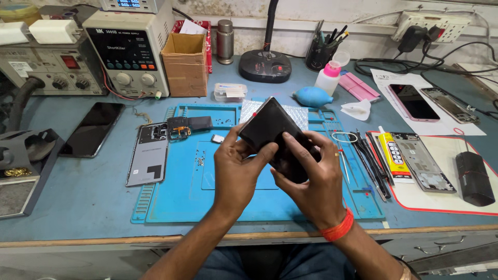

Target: The person works on a disassembled smartphone on a blue repair mat, lifting the display, handling a small internal component and the battery, then fitting the midframe and pressing the rose-gold back cover onto the phone body, pressing along its edges to close it.

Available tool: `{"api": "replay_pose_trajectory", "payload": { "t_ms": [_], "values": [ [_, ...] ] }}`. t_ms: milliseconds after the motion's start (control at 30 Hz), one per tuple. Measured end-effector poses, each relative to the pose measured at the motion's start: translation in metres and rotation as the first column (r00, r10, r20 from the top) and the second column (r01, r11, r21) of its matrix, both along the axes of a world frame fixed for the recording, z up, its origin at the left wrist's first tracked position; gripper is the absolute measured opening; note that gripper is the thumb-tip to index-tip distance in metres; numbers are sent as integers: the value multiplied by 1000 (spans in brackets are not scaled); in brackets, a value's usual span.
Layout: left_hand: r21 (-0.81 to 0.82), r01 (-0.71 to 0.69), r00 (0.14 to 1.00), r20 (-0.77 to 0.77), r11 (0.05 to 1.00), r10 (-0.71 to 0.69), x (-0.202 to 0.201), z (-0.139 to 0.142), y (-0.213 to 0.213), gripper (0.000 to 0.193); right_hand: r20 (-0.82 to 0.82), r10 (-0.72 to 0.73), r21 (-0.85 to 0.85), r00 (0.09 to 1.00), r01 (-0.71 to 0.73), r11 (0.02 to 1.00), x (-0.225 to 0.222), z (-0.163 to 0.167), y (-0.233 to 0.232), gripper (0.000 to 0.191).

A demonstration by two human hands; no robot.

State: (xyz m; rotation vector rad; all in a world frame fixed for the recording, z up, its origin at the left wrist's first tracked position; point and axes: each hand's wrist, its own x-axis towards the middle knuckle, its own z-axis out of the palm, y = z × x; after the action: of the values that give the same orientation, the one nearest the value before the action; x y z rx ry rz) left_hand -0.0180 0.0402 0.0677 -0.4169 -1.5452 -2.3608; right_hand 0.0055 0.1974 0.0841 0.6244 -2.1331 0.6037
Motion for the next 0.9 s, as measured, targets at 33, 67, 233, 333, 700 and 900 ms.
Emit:
{"api": "replay_pose_trajectory", "payload": {
  "t_ms": [33,67,233,333,700,900],
  "values": [
    [-7,-28,1000,5,1000,28,0,1,0,54,-12,-17,13,1000,18,1000,3,2,-1,72],
    [2,-13,999,-33,1000,13,0,1,-1,52,-24,-35,25,999,36,999,5,4,-2,72],
    [85,55,994,-97,995,-47,-1,-1,-6,48,-53,-63,74,997,67,995,13,12,-5,72],
    [152,88,993,-95,984,-74,-4,-2,-6,49,-59,-79,95,995,84,992,17,17,-5,73],
    [360,191,982,-70,913,-178,-14,7,-45,52,180,501,-734,846,-223,641,16,22,21,52],
    [421,214,968,28,882,-248,-6,11,-45,53,171,556,-758,813,-252,601,31,23,24,24]
  ]
}}
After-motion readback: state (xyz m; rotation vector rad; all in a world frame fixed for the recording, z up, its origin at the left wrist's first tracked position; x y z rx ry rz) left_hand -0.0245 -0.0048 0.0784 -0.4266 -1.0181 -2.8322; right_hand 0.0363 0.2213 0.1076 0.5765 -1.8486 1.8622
